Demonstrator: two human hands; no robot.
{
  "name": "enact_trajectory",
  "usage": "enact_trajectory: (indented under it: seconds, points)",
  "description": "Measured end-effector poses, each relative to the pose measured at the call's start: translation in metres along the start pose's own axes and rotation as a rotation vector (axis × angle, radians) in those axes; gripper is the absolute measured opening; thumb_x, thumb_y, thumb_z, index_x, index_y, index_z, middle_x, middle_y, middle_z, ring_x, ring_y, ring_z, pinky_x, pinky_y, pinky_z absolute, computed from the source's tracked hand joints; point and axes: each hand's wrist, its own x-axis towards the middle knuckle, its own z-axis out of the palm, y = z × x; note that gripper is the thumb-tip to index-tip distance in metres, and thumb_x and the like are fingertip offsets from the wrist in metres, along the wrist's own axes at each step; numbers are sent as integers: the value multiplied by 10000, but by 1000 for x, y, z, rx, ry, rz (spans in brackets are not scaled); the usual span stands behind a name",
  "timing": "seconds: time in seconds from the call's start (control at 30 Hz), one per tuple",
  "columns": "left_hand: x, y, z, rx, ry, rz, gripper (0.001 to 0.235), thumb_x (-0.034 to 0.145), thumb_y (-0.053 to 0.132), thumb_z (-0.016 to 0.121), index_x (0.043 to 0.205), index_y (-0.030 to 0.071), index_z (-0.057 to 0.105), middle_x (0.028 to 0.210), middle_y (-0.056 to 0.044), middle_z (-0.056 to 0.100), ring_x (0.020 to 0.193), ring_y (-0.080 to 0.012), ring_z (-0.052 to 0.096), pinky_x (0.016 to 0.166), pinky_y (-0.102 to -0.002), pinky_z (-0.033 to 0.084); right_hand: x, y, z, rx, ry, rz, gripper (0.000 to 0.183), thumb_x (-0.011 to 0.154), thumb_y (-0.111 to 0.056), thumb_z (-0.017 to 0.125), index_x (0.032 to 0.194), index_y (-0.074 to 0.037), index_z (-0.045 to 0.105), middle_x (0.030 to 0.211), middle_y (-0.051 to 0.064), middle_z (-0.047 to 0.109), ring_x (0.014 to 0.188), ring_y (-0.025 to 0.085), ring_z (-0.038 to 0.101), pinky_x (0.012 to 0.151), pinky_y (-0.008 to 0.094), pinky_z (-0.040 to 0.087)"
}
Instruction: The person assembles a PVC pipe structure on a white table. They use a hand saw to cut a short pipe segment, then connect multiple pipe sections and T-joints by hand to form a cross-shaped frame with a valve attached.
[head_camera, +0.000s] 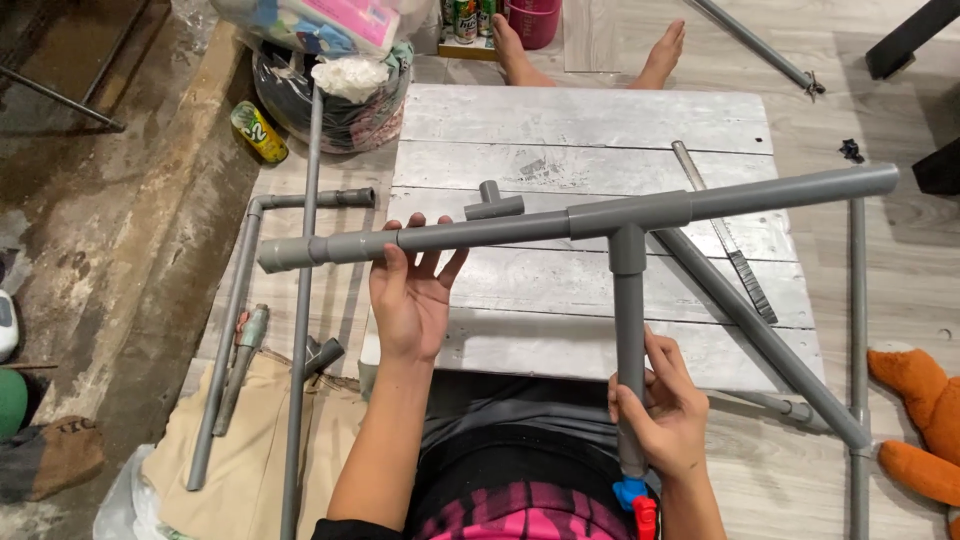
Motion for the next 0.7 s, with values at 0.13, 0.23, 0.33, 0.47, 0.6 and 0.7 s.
enact_trajectory:
  seconds: [0.13, 0.23, 0.33, 0.47, 0.6, 0.7]
  points:
    - [11, -3, 10, -25, 14, -46, 271, 1045, 261, 569, 1274, 116, 570, 1294, -53, 605, 1330, -341, 573, 1112, -591, 521, -15, 20, -15, 173, -139, 60, 926, 719, 142, 598, 1556, -156, 336, 1196, 210, 605, 672, 219, 673, 477, 286, 581]
    - [19, -7, 15, -56, -18, -86, 282, 1035, 252, 587, 1271, 97, 570, 1274, -46, 623, 1336, -340, 570, 1105, -587, 527, -35, 39, -20, 386, -286, 135, 1076, 762, 138, 595, 1621, -343, 160, 1015, 256, 658, 654, 246, 696, 477, 297, 585]
    - [22, -15, 22, -89, -84, -99, 254, 1040, 228, 592, 1263, 105, 585, 1275, -51, 618, 1338, -341, 564, 1121, -610, 506, -39, 32, -21, 441, -246, 290, 1025, 776, 138, 590, 1619, -243, 148, 797, 216, 601, 515, 202, 550, 397, 266, 461]
    - [24, -15, 34, -50, -166, -84, 219, 1051, 216, 593, 1259, 148, 594, 1296, -41, 605, 1347, -328, 557, 1126, -636, 499, -32, 28, -30, 371, -124, 315, 877, 797, 105, 567, 1591, -107, 264, 608, 114, 575, 318, 123, 436, 280, 235, 362]
    - [27, 7, 40, 1, -220, -22, 252, 1007, 271, 683, 1253, 234, 644, 1338, 31, 620, 1384, -282, 529, 1136, -687, 464, -26, 28, -44, 402, -101, 189, 777, 829, 100, 591, 1550, -87, 368, 622, 122, 563, 335, 122, 420, 291, 228, 338]
    - [24, 18, 58, 106, -322, 63, 174, 1003, 393, 662, 1169, 362, 700, 1515, 129, 469, 1572, -252, 247, 1223, -751, 332, -22, 21, -33, 365, -46, 171, 858, 777, 23, 642, 1571, -67, 328, 544, 64, 556, 294, 98, 402, 253, 211, 328]
